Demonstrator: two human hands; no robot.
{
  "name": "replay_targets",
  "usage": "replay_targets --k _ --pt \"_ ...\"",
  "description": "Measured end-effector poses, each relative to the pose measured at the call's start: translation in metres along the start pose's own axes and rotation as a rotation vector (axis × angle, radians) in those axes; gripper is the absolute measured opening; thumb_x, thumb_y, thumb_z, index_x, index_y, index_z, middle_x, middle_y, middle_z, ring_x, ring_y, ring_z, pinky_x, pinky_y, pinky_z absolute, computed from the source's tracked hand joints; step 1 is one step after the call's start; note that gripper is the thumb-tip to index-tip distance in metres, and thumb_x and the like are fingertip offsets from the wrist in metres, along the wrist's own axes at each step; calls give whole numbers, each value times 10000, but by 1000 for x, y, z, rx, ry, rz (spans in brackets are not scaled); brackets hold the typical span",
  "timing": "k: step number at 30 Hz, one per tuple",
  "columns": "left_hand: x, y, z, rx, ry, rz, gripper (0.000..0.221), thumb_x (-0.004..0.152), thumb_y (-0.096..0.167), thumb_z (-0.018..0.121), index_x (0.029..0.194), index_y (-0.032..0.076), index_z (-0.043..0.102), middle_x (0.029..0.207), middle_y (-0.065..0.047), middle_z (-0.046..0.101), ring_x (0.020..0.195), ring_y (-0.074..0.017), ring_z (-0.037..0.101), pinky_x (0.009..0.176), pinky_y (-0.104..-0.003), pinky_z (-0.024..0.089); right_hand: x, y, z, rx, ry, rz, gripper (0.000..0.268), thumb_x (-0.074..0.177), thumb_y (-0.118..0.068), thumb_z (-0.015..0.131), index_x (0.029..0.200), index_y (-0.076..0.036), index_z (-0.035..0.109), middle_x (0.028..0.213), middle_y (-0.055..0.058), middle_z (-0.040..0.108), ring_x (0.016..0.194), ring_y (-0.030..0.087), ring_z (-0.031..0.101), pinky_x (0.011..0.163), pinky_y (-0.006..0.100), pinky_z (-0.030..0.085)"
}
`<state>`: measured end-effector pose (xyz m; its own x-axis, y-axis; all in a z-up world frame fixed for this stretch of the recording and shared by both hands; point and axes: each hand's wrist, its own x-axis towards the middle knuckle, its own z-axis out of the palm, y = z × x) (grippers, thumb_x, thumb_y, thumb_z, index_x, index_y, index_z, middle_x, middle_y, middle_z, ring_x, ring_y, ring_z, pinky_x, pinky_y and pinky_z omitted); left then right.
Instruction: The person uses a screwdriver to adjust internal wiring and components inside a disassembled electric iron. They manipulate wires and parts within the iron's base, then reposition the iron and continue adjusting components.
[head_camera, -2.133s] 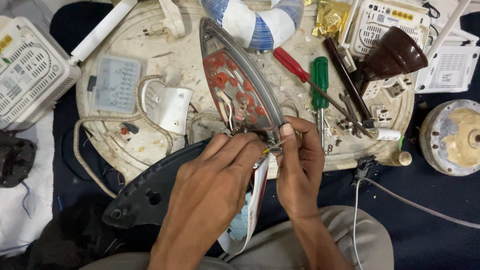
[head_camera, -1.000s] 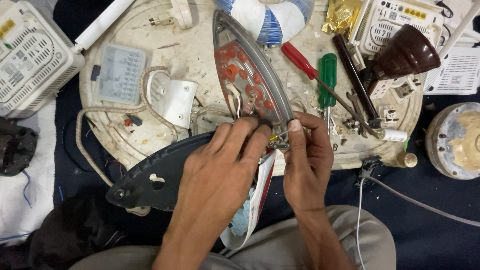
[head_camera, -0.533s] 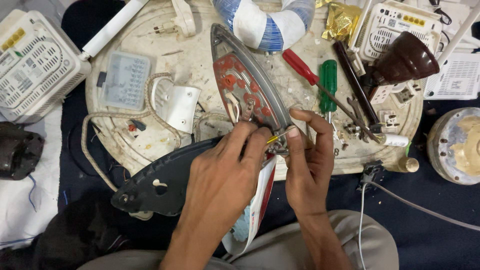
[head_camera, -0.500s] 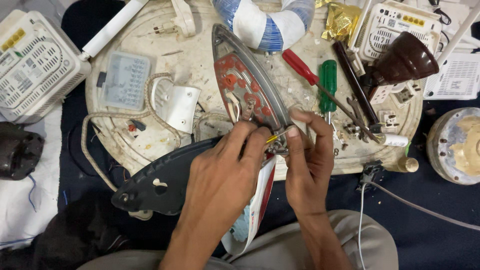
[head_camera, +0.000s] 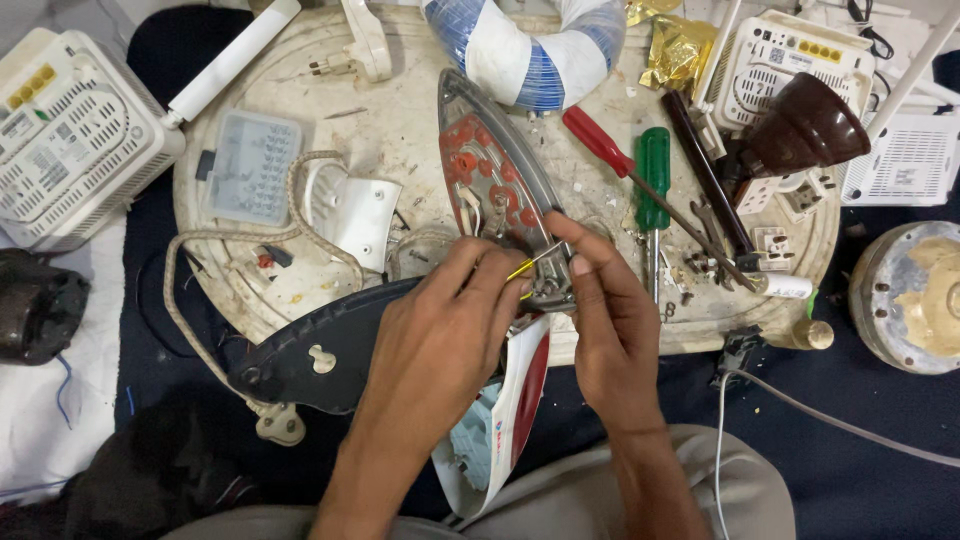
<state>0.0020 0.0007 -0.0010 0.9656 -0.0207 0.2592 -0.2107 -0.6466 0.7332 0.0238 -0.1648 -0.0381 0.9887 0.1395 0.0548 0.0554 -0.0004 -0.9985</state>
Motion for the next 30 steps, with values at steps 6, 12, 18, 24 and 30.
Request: replay_targets --k 6,12,18,24,30 --pt "3 -1 2 22 -10 -82 203 942 227 699 1075 75 710 1201 -160 548 869 -319 693 721 -454 560 2 -8 -4 77 -81 78 454 1047 29 484 1500 44 491 1415 97 618 1236 110 564 1058 240 450" --pt "6 -7 3 -25 -6 -128 243 927 272 719 1081 85 740 1289 -164 533 959 -329 683 785 -457 560 2 -14 -7 69 -211 90 745 882 183 616 1566 20 372 1434 107 587 1287 131 570 1052 256 475" --pt "5 -8 4 -37 -20 -152 251 935 286 712 1081 84 739 1292 -156 537 996 -333 682 775 -453 572 4 -13 -9 19 -206 111 758 879 180 657 1568 23 384 1471 112 560 1307 147 566 1083 282 479" --pt "5 -8 5 -40 -17 -157 249 943 275 697 1066 65 752 1281 -151 546 988 -324 695 760 -448 578 5 -13 -13 -99 -222 45 713 879 140 683 1534 30 424 1541 124 510 1376 175 542 1125 323 498" --pt "6 -9 7 -56 -17 -150 253 948 260 697 1050 35 755 1284 -147 562 943 -313 716 763 -444 580 6 -10 -15 -128 -224 39 706 884 131 687 1537 38 436 1513 141 540 1319 171 574 1105 325 506"
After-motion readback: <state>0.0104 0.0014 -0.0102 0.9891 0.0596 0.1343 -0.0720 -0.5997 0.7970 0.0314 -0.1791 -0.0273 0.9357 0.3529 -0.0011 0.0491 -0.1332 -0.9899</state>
